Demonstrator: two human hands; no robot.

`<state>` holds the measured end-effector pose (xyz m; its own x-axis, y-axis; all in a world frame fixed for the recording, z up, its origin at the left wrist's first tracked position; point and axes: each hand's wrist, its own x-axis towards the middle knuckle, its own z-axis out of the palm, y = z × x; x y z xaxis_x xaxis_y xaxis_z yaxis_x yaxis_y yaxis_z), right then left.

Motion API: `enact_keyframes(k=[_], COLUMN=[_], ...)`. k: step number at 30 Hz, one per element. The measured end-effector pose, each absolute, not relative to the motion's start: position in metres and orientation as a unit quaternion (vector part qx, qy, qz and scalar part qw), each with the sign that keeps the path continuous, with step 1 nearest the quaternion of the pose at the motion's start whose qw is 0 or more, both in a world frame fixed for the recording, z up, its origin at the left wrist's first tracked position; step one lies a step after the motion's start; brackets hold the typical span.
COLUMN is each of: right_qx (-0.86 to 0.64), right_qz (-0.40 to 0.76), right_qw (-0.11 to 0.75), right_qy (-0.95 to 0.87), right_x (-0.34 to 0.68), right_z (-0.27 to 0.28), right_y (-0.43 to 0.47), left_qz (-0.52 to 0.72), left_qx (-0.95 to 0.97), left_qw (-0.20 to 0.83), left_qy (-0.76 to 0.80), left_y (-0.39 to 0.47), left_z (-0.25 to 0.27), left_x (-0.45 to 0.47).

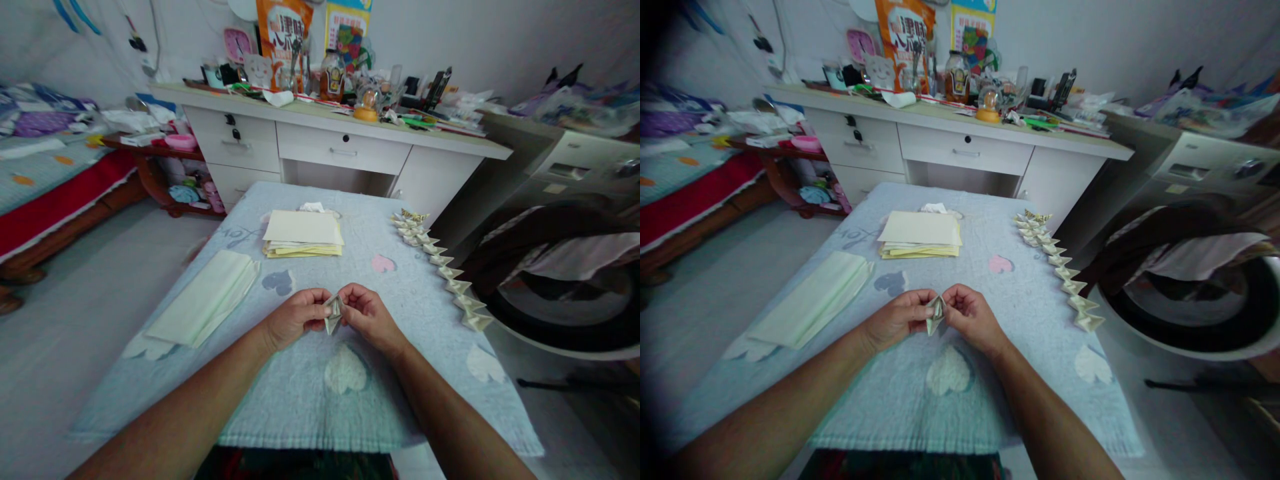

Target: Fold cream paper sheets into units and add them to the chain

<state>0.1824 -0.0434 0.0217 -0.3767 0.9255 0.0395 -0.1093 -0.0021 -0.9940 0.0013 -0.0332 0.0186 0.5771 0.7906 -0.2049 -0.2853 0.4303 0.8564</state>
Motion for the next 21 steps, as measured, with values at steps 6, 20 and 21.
enact_keyframes(k=[6, 20, 21], right_qx=[-0.376, -0.407, -0.412], right_qz=[0.589, 0.529, 0.521], right_qw=[0.451, 0.466, 0.466], right_qy=[-0.555, -0.581, -0.584], right_x=[0.180, 0.180, 0.180], right_z=[0.019, 0.011, 0.011], right_y=[-0.046, -0.042, -0.042], left_qz=[0.346, 0.350, 0.350], left_qx=[0.416, 0.435, 0.438], left_qw=[0.783, 0.764, 0.764], left_qy=[0.308, 0.323, 0.320], left_y=[-0.034, -0.035, -0.034], left_z=[0.021, 0.022, 0.022], left_x=[0.003, 0.002, 0.002])
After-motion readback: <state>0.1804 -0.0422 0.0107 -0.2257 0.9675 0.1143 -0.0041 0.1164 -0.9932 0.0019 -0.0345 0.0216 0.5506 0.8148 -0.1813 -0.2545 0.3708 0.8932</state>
